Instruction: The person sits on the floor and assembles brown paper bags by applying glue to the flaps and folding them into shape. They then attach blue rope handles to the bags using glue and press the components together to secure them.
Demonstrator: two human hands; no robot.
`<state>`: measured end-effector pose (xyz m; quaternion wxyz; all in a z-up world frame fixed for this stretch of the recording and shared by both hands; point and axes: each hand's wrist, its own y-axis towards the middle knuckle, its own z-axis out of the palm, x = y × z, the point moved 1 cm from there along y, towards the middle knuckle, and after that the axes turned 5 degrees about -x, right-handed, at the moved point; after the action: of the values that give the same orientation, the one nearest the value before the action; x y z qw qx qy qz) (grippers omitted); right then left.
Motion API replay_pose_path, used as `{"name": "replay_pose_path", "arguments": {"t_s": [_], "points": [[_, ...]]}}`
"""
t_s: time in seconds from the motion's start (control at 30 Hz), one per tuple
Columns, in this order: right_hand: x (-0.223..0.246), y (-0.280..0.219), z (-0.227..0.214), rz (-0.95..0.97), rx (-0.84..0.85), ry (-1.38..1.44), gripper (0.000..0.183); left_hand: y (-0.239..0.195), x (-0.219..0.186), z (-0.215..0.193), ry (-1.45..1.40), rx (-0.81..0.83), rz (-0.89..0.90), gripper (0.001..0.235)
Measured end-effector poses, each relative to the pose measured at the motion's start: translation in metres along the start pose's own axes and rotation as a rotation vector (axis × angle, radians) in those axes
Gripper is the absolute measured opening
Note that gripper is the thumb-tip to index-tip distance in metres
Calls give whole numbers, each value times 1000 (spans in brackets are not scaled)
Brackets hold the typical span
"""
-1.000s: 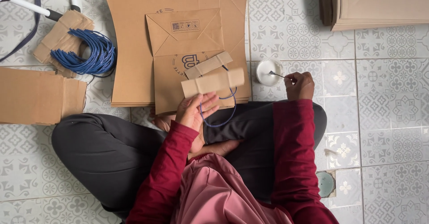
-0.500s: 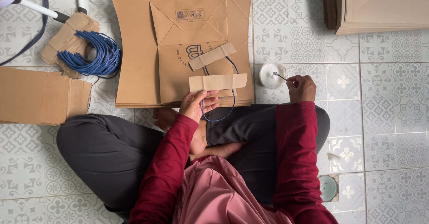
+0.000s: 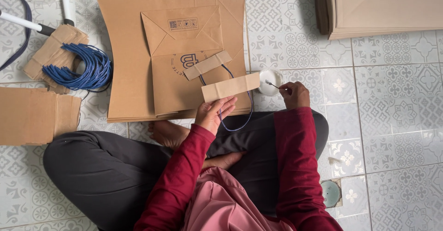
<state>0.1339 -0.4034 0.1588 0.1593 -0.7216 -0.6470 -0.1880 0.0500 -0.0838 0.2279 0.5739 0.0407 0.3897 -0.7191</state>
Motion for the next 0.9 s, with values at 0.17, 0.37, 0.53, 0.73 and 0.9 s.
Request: {"name": "replay_pose_path", "arguments": {"t_s": [0.17,0.37,0.53,0.73,0.9], "points": [[3,0,1,7,-14,-3,9,21,19,17,6,23,27,25],[6,1,7,-74,63,-12,11,21,23,26,-23,-45,53,26],[17,-4,0,-89,146,22,12,23,27,16,-68,-73,55,25],[11,-8,-7,-64,114,103,12,25,34,10,-66,-72,95,26],[-1,-7,-20,51,-94,123,10,28,37,4,-66,-45,110,25]]}}
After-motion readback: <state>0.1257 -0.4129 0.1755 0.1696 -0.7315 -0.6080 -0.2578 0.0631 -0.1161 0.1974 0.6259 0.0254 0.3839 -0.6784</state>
